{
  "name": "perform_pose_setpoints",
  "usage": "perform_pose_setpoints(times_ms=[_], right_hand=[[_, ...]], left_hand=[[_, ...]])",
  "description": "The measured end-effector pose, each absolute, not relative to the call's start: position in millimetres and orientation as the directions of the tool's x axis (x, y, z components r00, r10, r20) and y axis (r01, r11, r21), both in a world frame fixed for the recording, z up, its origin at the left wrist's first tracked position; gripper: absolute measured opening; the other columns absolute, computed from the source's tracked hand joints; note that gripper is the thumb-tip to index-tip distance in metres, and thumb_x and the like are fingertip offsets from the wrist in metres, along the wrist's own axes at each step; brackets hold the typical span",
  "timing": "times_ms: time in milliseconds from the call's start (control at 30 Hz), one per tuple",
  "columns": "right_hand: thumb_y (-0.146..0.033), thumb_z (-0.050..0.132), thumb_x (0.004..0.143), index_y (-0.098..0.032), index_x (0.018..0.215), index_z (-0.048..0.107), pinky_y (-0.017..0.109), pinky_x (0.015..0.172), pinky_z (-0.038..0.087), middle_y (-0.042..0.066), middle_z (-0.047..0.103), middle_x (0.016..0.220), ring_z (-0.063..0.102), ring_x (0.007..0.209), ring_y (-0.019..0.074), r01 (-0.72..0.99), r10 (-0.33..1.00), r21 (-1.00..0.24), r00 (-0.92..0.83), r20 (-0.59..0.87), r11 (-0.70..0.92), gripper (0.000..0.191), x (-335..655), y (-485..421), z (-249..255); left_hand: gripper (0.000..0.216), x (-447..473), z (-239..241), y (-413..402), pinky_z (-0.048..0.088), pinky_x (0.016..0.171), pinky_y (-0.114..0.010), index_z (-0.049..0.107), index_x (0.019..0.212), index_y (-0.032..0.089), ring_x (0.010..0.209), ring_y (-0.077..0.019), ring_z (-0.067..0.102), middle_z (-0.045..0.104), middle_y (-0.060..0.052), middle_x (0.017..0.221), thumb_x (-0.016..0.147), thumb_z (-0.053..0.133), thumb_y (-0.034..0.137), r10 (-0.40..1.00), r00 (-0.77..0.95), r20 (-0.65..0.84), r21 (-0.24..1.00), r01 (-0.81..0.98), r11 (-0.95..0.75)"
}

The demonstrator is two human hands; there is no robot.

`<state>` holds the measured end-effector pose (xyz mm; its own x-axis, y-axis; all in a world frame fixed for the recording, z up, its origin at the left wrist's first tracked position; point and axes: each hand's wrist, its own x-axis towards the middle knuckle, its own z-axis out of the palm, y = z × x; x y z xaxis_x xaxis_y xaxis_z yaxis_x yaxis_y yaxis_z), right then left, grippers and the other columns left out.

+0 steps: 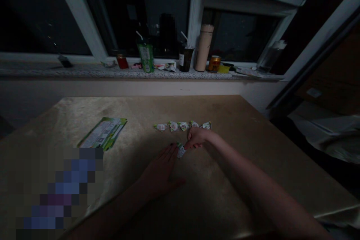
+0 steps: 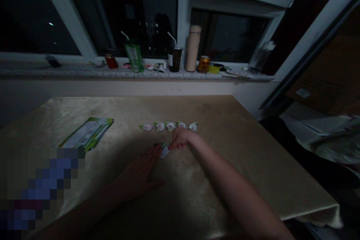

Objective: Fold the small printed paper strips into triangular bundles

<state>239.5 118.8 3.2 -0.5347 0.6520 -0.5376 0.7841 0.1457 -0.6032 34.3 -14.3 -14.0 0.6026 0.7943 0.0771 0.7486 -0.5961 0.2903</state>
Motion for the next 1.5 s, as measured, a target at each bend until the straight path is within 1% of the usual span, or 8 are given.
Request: perform_pose_setpoints(times_ms=[333, 600, 800, 933, 1067, 1167, 1367, 1500], right_hand=[[-0.039, 0.075, 0.066, -0.014, 0.049, 0.056, 0.018, 0.040, 0.034, -0.005, 0.052, 0.039, 0.044, 0.034, 0.0060, 0.737, 0.722, -0.660, -0.534, -0.440, 0.143, 0.035, 243.7, 108.6, -2.8], [-0.036, 0.065, 0.079, -0.014, 0.095, 0.067, 0.019, 0.054, 0.038, -0.003, 0.055, 0.066, 0.050, 0.059, 0.0094, 0.564, 0.880, -0.767, -0.475, 0.003, 0.307, 0.026, 256.3, 67.5, -23.5], [-0.025, 0.071, 0.074, -0.021, 0.107, 0.068, 0.026, 0.072, 0.044, 0.004, 0.061, 0.089, 0.056, 0.082, 0.0172, 0.483, 0.801, -0.670, -0.518, 0.301, 0.563, 0.032, 244.4, 48.7, -25.1], [-0.020, 0.066, 0.076, -0.020, 0.106, 0.068, 0.031, 0.080, 0.047, 0.006, 0.067, 0.097, 0.060, 0.089, 0.0200, 0.386, 0.867, -0.801, -0.394, 0.305, 0.457, 0.030, 233.6, 46.1, -24.1], [-0.024, 0.062, 0.079, -0.018, 0.117, 0.061, 0.030, 0.068, 0.050, 0.005, 0.070, 0.092, 0.063, 0.074, 0.0179, 0.291, 0.926, -0.920, -0.343, 0.156, 0.263, 0.039, 227.6, 41.4, -23.9], [-0.025, 0.064, 0.077, -0.019, 0.124, 0.056, 0.030, 0.071, 0.052, 0.007, 0.069, 0.103, 0.065, 0.080, 0.0188, 0.194, 0.936, -0.949, -0.300, 0.185, 0.250, 0.048, 223.4, 36.9, -23.4], [-0.017, 0.063, 0.077, -0.026, 0.113, 0.064, 0.044, 0.099, 0.039, 0.006, 0.065, 0.117, 0.056, 0.113, 0.0233, 0.351, 0.823, -0.748, -0.322, 0.468, 0.563, 0.037, 221.2, 30.1, -19.9], [-0.016, 0.061, 0.080, -0.029, 0.115, 0.063, 0.052, 0.103, 0.029, 0.005, 0.064, 0.120, 0.050, 0.121, 0.0258, 0.500, 0.729, -0.532, -0.423, 0.538, 0.683, 0.037, 226.3, 28.7, -18.2]], left_hand=[[0.086, 36.4, -14.8, -13.5, 0.026, 0.110, -0.044, 0.027, 0.144, 0.008, 0.136, -0.0309, 0.027, 0.027, -0.020, 0.149, 0.081, 0.053, 0.061, 0.795, 0.603, 0.070, 0.226, 0.766, -0.601], [0.070, 33.8, -24.6, -12.4, 0.025, 0.111, -0.043, 0.027, 0.144, 0.009, 0.137, -0.0276, 0.025, 0.029, -0.016, 0.149, 0.091, 0.042, 0.053, 0.790, 0.602, 0.116, 0.231, 0.758, -0.611], [0.065, 35.2, -24.6, -10.9, 0.025, 0.111, -0.045, 0.019, 0.147, 0.010, 0.139, -0.0269, 0.020, 0.022, -0.016, 0.152, 0.094, 0.040, 0.043, 0.814, 0.563, 0.140, 0.334, 0.748, -0.574], [0.064, 34.5, -23.9, -10.0, 0.026, 0.110, -0.046, 0.017, 0.148, 0.012, 0.139, -0.0273, 0.020, 0.021, -0.016, 0.152, 0.094, 0.040, 0.039, 0.814, 0.565, 0.135, 0.360, 0.737, -0.572], [0.067, 35.5, -21.6, -10.5, 0.023, 0.111, -0.047, 0.017, 0.147, 0.010, 0.140, -0.0288, 0.016, 0.017, -0.016, 0.153, 0.093, 0.043, 0.040, 0.812, 0.571, 0.117, 0.351, 0.742, -0.572], [0.070, 36.1, -19.8, -11.3, 0.022, 0.111, -0.048, 0.019, 0.146, 0.010, 0.139, -0.0298, 0.017, 0.020, -0.017, 0.152, 0.090, 0.048, 0.039, 0.824, 0.550, 0.135, 0.419, 0.722, -0.550], [0.048, 38.6, -22.4, -6.7, 0.036, 0.105, -0.046, 0.036, 0.133, 0.019, 0.127, -0.0268, 0.043, 0.046, -0.012, 0.138, 0.089, 0.047, 0.034, 0.932, 0.335, 0.140, 0.819, 0.490, -0.299], [0.032, 41.9, -15.0, -0.6, 0.042, 0.100, -0.043, 0.045, 0.118, 0.020, 0.116, -0.0241, 0.054, 0.058, -0.008, 0.125, 0.087, 0.044, 0.028, 0.948, 0.300, 0.111, 0.928, 0.309, -0.206]])
